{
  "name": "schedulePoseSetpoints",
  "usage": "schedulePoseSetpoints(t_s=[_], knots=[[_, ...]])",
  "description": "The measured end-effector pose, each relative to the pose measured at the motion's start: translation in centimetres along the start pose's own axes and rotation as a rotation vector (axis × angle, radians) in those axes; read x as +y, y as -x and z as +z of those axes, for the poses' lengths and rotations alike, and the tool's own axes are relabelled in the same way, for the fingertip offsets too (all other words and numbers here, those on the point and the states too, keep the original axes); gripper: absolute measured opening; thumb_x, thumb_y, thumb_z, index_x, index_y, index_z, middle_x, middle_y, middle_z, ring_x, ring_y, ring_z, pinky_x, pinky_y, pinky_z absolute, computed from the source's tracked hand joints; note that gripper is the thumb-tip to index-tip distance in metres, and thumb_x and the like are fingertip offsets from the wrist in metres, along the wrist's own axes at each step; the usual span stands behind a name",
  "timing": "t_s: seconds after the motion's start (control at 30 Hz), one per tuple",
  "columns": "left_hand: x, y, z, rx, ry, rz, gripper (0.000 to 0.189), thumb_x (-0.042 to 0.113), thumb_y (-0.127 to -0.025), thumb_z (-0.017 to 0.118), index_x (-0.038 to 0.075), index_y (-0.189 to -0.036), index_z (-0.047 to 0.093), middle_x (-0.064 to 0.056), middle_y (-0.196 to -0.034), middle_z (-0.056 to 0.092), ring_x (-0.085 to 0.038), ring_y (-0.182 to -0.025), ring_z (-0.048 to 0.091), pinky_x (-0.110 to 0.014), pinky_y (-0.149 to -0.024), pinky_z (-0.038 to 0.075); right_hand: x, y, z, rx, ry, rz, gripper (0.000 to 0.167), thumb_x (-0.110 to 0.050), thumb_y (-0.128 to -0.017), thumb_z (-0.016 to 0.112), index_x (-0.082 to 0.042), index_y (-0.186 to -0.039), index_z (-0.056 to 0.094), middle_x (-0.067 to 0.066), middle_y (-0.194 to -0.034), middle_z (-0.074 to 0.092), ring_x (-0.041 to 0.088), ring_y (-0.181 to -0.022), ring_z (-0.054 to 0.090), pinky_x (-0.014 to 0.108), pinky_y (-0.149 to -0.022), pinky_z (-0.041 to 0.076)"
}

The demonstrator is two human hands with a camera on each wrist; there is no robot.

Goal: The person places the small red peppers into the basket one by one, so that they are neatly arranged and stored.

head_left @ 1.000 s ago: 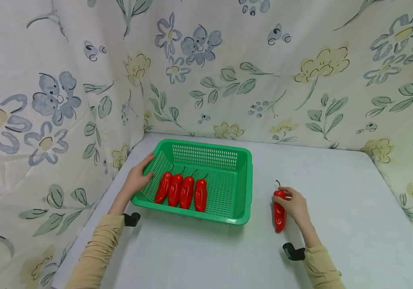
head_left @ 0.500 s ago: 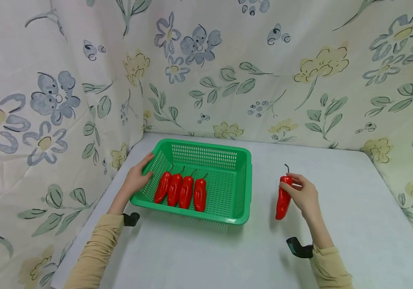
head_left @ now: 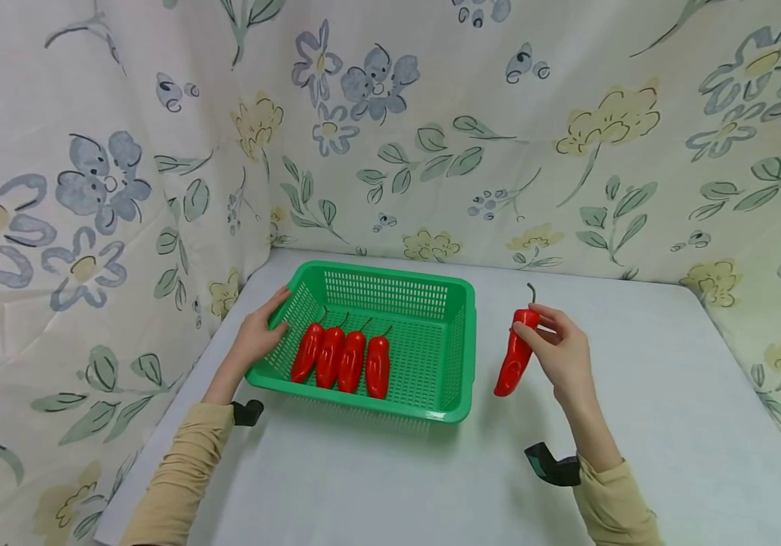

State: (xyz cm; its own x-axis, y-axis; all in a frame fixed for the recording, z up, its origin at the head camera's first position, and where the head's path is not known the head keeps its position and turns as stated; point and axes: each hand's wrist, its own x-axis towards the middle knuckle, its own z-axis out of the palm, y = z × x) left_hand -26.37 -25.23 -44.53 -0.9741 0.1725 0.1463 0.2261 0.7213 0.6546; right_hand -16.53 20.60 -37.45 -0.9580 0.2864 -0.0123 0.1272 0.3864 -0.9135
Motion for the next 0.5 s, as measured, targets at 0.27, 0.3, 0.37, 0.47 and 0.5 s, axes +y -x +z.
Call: schedulePoseSetpoints(t_s=[0.27,0.3,0.37,0.47,0.5], knots=[[0.1,0.1,0.0,0.005,0.007,-0.006,0.062,0.003,-0.089,0.053,0.009,-0.147,0.034,-0.006,-0.157,0.026,-0.037,-0.141,0.029,-0.055,-0.109,0.031,-1.4,0.3,4.5,-0.054,-0.114,-0.038,0.046,-0.025,-0.092,0.061,-0.011,-0.135,0.051,0.015,-0.132,0.053,0.03,-0.115,0.055,0.046,-0.091,0.052],[0.1,0.1,0.0,0.004,0.007,-0.005,0.062,0.003,-0.089,0.053,0.009,-0.147,0.034,-0.006,-0.157,0.026,-0.036,-0.141,0.029,-0.055,-0.109,0.031,-1.6,0.3,5.0,-0.064,-0.125,-0.037,0.046,-0.024,-0.091,0.062,-0.011,-0.134,0.051,0.015,-0.131,0.053,0.03,-0.115,0.055,0.047,-0.091,0.052],[0.2,0.1,0.0,0.005,0.01,-0.005,0.061,0.003,-0.09,0.054,0.009,-0.147,0.035,-0.006,-0.157,0.027,-0.036,-0.141,0.028,-0.055,-0.11,0.031,-1.9,0.4,6.1,-0.083,-0.15,-0.032,0.045,-0.023,-0.091,0.063,-0.011,-0.133,0.052,0.014,-0.13,0.054,0.029,-0.113,0.056,0.046,-0.09,0.053],[0.3,0.1,0.0,0.009,0.012,-0.002,0.061,0.002,-0.089,0.053,0.008,-0.147,0.035,-0.007,-0.157,0.027,-0.036,-0.141,0.028,-0.055,-0.11,0.03,-2.2,0.4,7.7,-0.104,-0.17,-0.027,0.044,-0.022,-0.09,0.064,-0.011,-0.131,0.054,0.013,-0.128,0.055,0.029,-0.111,0.058,0.043,-0.086,0.055],[0.3,0.1,0.0,0.009,0.011,-0.001,0.061,0.001,-0.089,0.053,0.008,-0.147,0.035,-0.007,-0.156,0.027,-0.037,-0.141,0.028,-0.056,-0.11,0.03,-2.3,0.5,8.2,-0.111,-0.175,-0.025,0.044,-0.022,-0.09,0.064,-0.011,-0.131,0.054,0.012,-0.128,0.055,0.029,-0.11,0.058,0.042,-0.085,0.056]])
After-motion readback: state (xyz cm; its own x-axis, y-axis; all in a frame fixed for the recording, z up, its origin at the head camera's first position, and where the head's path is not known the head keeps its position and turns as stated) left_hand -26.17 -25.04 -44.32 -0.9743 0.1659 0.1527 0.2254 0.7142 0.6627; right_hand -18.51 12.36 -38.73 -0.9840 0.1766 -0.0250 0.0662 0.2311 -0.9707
